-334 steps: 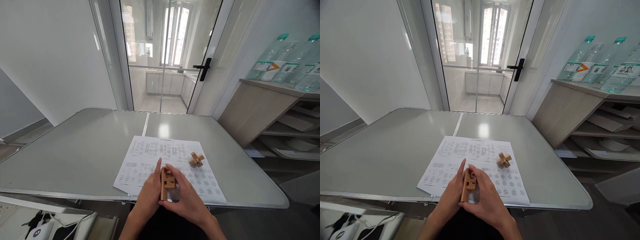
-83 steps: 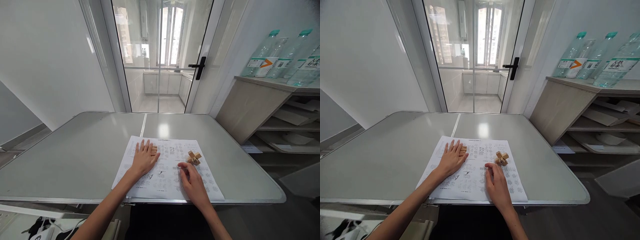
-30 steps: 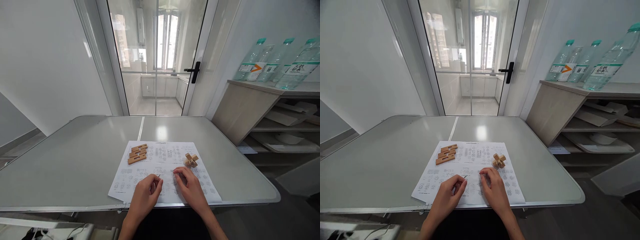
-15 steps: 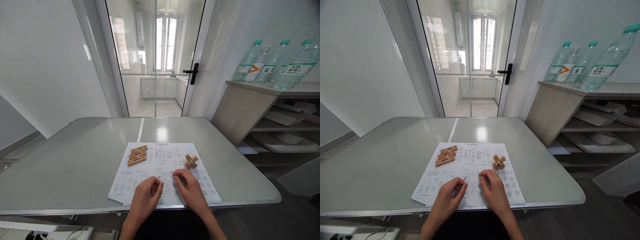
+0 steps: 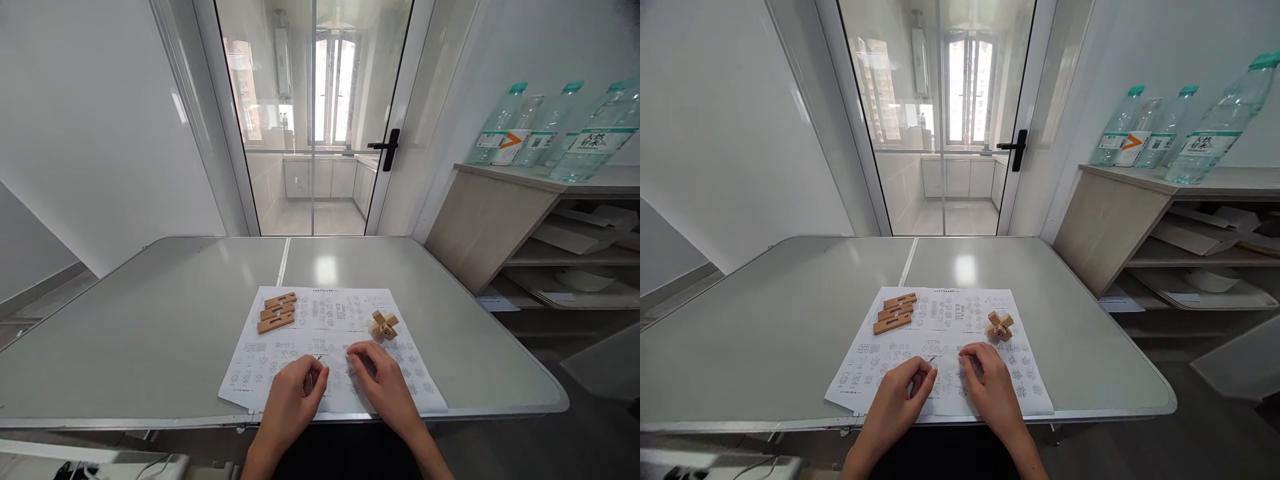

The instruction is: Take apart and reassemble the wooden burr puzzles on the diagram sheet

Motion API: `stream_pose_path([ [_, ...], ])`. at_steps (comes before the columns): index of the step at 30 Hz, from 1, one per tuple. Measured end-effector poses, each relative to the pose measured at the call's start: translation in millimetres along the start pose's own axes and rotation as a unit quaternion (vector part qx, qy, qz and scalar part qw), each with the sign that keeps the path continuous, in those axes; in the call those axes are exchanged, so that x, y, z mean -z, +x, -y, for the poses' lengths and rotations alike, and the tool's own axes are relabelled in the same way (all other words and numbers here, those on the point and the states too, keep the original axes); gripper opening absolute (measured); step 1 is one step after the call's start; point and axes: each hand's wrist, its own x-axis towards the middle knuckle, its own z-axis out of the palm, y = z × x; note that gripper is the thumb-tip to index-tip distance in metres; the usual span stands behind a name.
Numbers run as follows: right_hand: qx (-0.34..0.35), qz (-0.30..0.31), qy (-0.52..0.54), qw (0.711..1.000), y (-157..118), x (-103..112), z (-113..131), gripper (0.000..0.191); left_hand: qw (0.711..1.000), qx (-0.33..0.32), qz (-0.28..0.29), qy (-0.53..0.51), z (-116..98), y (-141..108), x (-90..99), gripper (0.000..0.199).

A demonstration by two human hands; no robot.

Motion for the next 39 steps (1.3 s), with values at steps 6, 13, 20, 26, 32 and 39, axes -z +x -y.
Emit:
stream_pose_path([
  [6, 0.002, -0.001, -0.004, 1.0, -0.4, -0.4, 0.5, 0.024, 1.0, 0.006, 0.007, 0.001, 0.7, -0.6, 0.0, 0.036],
  [13, -0.009, 0.002, 0.003, 1.0, -0.8, 0.4, 4.4, 0.026, 1.0, 0.009, 0.011, 0.001, 2.1, -0.5, -0.3, 0.036],
  [20, -0.018, 0.015, 0.004, 1.0, -0.6, 1.1, 5.4, 0.029, 1.0, 0.008, 0.019, 0.003, 3.4, -0.5, -1.1, 0.036],
  [26, -0.019, 0.015, 0.011, 1.0, -1.3, 1.3, 5.3, 0.029, 1.0, 0.006, 0.015, 0.005, 4.4, -0.8, -2.0, 0.035],
  [32, -0.016, 0.01, 0.011, 1.0, -0.4, 0.4, 4.7, 0.026, 1.0, 0.005, 0.011, 0.009, 5.5, -1.3, -2.2, 0.035],
  [39, -0.014, 0.012, 0.007, 1.0, -1.1, 0.5, 2.5, 0.025, 1.0, 0.003, 0.009, 0.007, 6.8, -1.3, -3.3, 0.034],
])
